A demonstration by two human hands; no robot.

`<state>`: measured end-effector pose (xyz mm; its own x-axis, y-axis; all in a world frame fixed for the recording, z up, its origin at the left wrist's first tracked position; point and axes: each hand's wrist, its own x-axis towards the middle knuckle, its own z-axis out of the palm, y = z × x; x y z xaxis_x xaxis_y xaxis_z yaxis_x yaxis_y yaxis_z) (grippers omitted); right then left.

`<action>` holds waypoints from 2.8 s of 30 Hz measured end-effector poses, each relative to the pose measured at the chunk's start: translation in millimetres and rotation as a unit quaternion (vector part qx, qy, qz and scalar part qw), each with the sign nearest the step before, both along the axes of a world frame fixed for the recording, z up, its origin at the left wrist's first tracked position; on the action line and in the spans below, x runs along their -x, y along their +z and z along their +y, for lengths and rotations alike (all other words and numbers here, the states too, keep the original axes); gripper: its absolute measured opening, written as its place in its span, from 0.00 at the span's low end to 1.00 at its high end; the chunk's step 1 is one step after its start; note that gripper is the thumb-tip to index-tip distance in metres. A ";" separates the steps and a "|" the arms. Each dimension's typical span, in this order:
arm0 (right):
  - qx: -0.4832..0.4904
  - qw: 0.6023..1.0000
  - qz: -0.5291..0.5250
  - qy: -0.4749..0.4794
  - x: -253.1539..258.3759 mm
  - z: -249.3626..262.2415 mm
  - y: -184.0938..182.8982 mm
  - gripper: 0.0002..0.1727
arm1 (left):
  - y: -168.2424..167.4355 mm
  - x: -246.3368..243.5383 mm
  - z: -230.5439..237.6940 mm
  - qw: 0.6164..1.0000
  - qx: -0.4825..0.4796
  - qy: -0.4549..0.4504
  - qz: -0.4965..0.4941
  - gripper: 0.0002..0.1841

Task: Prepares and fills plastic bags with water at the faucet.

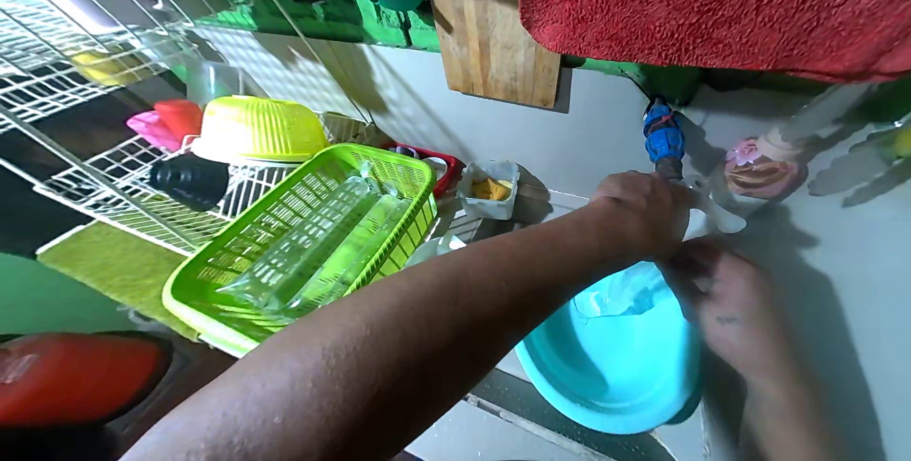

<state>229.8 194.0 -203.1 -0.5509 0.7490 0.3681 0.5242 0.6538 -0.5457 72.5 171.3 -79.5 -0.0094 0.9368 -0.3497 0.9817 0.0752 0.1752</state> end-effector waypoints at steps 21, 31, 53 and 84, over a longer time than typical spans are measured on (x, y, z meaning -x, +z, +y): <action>-0.005 1.000 -0.012 0.001 2.0 5.5 -2.4 0.07 | 1.7 0.0 0.2 1.000 0.014 0.006 0.000 0.10; -0.009 1.000 -0.008 0.006 3.0 4.3 -5.9 0.09 | -3.3 3.4 -0.4 0.998 0.008 -0.008 -0.054 0.15; 0.015 1.000 0.001 0.002 0.1 3.7 -5.8 0.07 | -11.1 7.8 -4.2 0.996 0.017 -0.003 -0.084 0.08; -0.030 0.991 0.133 -0.013 -20.7 10.2 1.2 0.15 | -62.6 10.0 -16.1 0.963 -0.128 0.045 -0.232 0.07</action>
<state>250.5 204.2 -201.9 -0.4095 0.7335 0.5425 0.3844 0.6780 -0.6265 62.6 155.2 -142.1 0.0072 0.9957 -0.0928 0.7848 0.0519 0.6176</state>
